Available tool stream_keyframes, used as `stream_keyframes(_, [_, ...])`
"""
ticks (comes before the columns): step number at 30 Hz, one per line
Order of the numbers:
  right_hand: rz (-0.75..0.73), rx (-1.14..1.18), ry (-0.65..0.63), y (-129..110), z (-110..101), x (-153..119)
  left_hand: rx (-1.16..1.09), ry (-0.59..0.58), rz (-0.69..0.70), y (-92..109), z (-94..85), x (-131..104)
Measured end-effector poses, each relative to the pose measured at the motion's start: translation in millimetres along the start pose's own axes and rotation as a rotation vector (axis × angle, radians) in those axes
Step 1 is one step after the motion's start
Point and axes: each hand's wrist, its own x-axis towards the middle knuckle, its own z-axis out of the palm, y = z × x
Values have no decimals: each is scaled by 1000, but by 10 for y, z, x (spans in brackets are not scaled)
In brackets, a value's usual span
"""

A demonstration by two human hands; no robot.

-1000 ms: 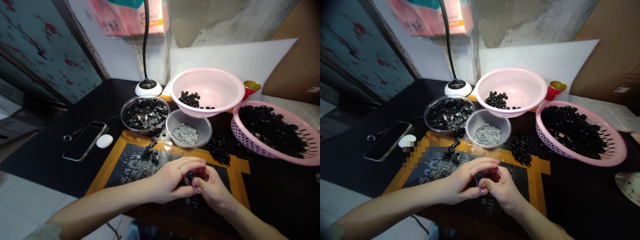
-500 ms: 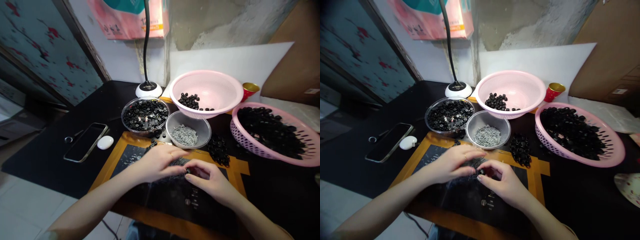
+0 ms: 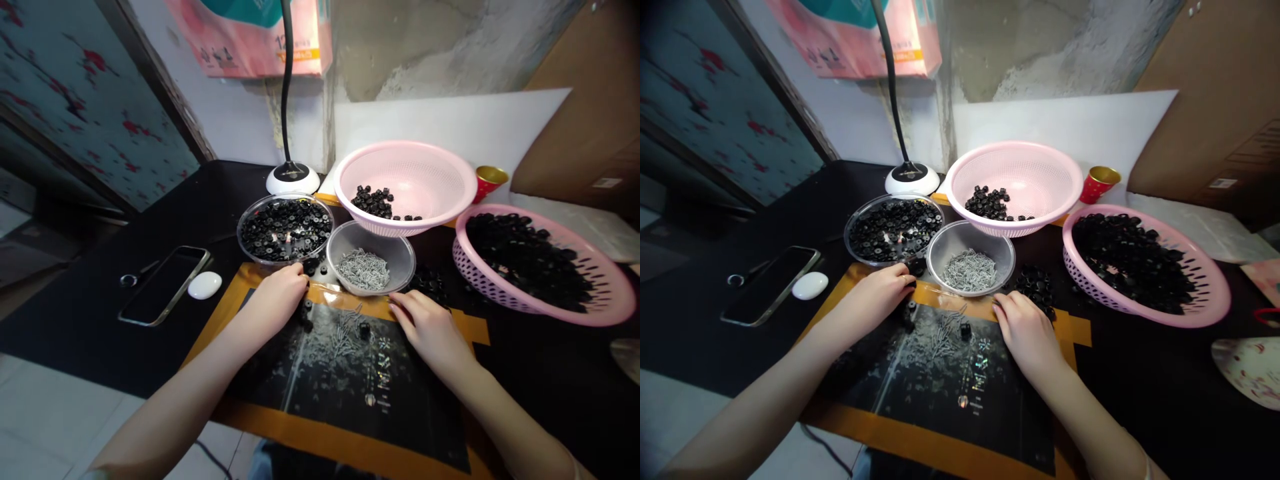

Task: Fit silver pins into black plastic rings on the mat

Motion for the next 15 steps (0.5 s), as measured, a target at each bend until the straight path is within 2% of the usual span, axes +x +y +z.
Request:
stream_keyframes(4, [15,-151,-37,24,42,38,-37,58,6,40,-43,23])
stream_keyframes(6, [2,-190,-35,3,40,43,-181,89,30,105,-70,30])
stream_keyframes(8, [-23,-165,1,-25,27,38,-436,99,74,188,-84,26])
stream_keyframes(12, [-24,218,6,-124,-41,1,-947,95,167,353,-74,-8])
stream_keyframes(15, [19,539,-47,-238,-117,-37,-1117,51,207,430,-66,-31])
